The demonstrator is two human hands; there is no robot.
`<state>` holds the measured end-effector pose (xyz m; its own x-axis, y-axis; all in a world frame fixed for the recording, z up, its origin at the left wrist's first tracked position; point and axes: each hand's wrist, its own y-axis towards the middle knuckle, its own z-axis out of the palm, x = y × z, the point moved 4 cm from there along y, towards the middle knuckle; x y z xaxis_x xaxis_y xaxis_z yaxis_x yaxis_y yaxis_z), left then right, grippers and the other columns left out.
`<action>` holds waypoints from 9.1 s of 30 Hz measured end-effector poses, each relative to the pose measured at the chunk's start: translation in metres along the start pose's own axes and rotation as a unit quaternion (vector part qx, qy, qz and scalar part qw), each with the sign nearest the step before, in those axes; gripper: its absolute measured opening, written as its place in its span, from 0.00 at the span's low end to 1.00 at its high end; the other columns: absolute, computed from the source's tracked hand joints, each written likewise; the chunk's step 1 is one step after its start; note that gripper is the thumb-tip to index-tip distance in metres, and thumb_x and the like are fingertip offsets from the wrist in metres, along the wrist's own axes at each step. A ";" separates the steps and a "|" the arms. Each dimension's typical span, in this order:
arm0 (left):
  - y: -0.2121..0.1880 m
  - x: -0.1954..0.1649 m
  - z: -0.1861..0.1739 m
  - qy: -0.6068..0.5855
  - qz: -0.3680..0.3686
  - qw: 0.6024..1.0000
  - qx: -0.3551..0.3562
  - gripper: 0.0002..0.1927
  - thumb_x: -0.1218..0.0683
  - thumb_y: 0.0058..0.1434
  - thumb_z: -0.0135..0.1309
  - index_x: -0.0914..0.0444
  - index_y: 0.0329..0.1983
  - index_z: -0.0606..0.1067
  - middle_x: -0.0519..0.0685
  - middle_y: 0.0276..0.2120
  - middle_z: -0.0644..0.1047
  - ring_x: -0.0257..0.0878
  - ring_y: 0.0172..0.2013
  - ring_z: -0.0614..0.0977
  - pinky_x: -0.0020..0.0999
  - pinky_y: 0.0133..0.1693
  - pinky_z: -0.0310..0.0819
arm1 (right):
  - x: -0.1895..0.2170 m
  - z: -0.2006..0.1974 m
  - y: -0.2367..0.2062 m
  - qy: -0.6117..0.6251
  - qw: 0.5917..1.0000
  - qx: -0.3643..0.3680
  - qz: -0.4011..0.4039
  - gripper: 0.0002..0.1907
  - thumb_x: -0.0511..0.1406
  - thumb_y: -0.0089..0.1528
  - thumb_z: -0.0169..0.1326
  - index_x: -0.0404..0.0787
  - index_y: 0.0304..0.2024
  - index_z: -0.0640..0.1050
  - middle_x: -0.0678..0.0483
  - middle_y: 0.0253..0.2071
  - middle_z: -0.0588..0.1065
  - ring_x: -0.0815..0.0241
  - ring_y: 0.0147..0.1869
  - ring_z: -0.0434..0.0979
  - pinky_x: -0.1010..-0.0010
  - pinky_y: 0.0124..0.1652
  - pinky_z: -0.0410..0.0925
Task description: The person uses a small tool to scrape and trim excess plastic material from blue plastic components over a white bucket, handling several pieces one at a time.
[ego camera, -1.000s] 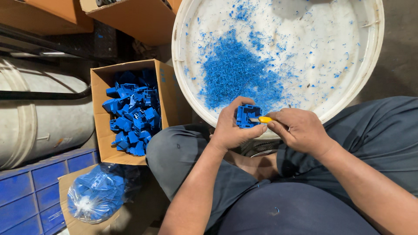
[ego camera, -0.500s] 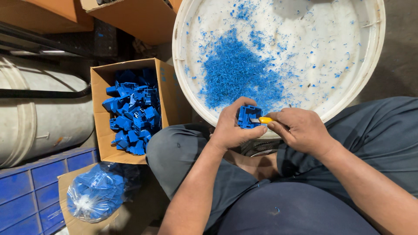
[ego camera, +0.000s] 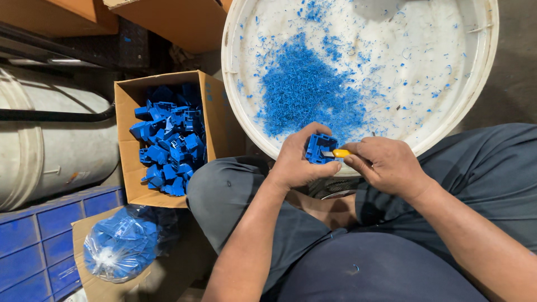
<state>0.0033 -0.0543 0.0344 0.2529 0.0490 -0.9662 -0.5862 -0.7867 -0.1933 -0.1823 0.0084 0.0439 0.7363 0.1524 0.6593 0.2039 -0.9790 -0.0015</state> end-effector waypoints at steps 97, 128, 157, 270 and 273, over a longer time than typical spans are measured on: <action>-0.002 -0.008 0.012 0.180 0.094 0.971 -0.130 0.23 0.50 0.47 0.65 0.60 0.46 0.75 0.50 0.35 0.79 0.47 0.39 0.81 0.40 0.42 0.75 | 0.003 0.009 0.002 0.001 0.998 -0.054 0.017 0.12 0.37 0.62 0.58 0.46 0.49 0.81 0.52 0.31 0.74 0.48 0.37 0.76 0.57 0.35 0.68; -0.001 -0.008 0.015 0.187 0.019 0.974 -0.123 0.30 0.42 0.48 0.69 0.60 0.50 0.75 0.52 0.36 0.82 0.49 0.38 0.84 0.41 0.42 0.78 | -0.041 0.034 0.005 0.164 0.969 0.107 0.151 0.19 0.46 0.68 0.45 0.41 0.41 0.80 0.45 0.28 0.78 0.43 0.32 0.79 0.60 0.34 0.70; 0.004 0.005 0.010 0.008 -0.029 0.993 -0.110 0.30 0.48 0.48 0.72 0.63 0.50 0.74 0.43 0.33 0.80 0.28 0.32 0.79 0.27 0.37 0.78 | -0.034 0.026 0.003 0.151 0.983 0.023 0.102 0.13 0.43 0.67 0.50 0.41 0.41 0.79 0.46 0.30 0.77 0.43 0.33 0.77 0.60 0.33 0.68; 0.003 -0.003 0.006 0.073 0.011 0.992 -0.099 0.29 0.45 0.48 0.71 0.63 0.48 0.75 0.47 0.32 0.80 0.33 0.32 0.81 0.30 0.37 0.77 | 0.004 0.007 0.001 0.005 0.998 -0.067 -0.003 0.12 0.36 0.62 0.58 0.46 0.48 0.81 0.50 0.33 0.79 0.47 0.37 0.79 0.57 0.35 0.70; 0.004 -0.003 0.006 0.076 0.013 0.993 -0.089 0.29 0.45 0.48 0.70 0.62 0.48 0.75 0.47 0.32 0.80 0.35 0.31 0.82 0.31 0.37 0.77 | 0.002 0.009 0.002 0.010 0.999 -0.046 0.019 0.12 0.39 0.64 0.55 0.46 0.48 0.81 0.49 0.33 0.79 0.45 0.38 0.80 0.56 0.36 0.70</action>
<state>-0.0044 -0.0539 0.0355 0.3601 -0.0550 -0.9313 -0.4516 -0.8838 -0.1224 -0.1750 0.0081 0.0386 0.7296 0.1141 0.6743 0.1158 -0.9924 0.0426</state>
